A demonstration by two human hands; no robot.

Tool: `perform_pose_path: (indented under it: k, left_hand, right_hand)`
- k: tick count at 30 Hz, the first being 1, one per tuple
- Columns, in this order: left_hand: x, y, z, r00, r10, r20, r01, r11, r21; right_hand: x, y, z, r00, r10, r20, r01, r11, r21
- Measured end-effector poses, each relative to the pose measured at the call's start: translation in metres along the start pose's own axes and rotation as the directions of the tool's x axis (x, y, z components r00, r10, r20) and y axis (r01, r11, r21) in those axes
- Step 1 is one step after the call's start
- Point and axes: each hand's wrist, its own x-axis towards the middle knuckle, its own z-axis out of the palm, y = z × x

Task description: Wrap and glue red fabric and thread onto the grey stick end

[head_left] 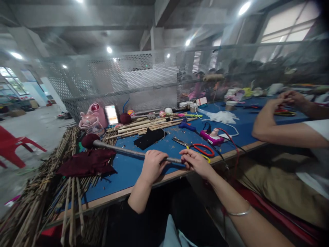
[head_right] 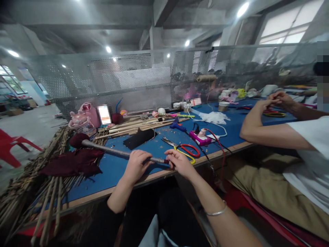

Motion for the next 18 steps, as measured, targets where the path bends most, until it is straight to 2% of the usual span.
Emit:
perform_pose_path:
  k: [6,11,14,18]
  left_hand:
    - [0.0,-0.005,0.005,1.0,0.017,-0.006,-0.016,0.999,0.04]
    - [0.001,-0.006,0.008,0.999,0.02,0.031,-0.022,0.999,0.049]
    - [0.001,-0.005,0.008,0.999,0.011,0.036,-0.013,0.998,0.057]
    - [0.0,-0.005,0.009,0.999,0.003,0.035,-0.004,0.999,0.043]
  right_hand:
    - [-0.008,0.002,0.008,0.985,-0.159,0.071,0.163,0.985,-0.061]
    - [-0.013,0.009,0.025,0.948,-0.295,-0.117,0.254,0.927,-0.277]
    - [-0.014,0.01,0.034,0.914,-0.374,-0.154,0.286,0.867,-0.408]
    - [-0.016,0.011,0.042,0.884,-0.411,-0.224,0.265,0.835,-0.483]
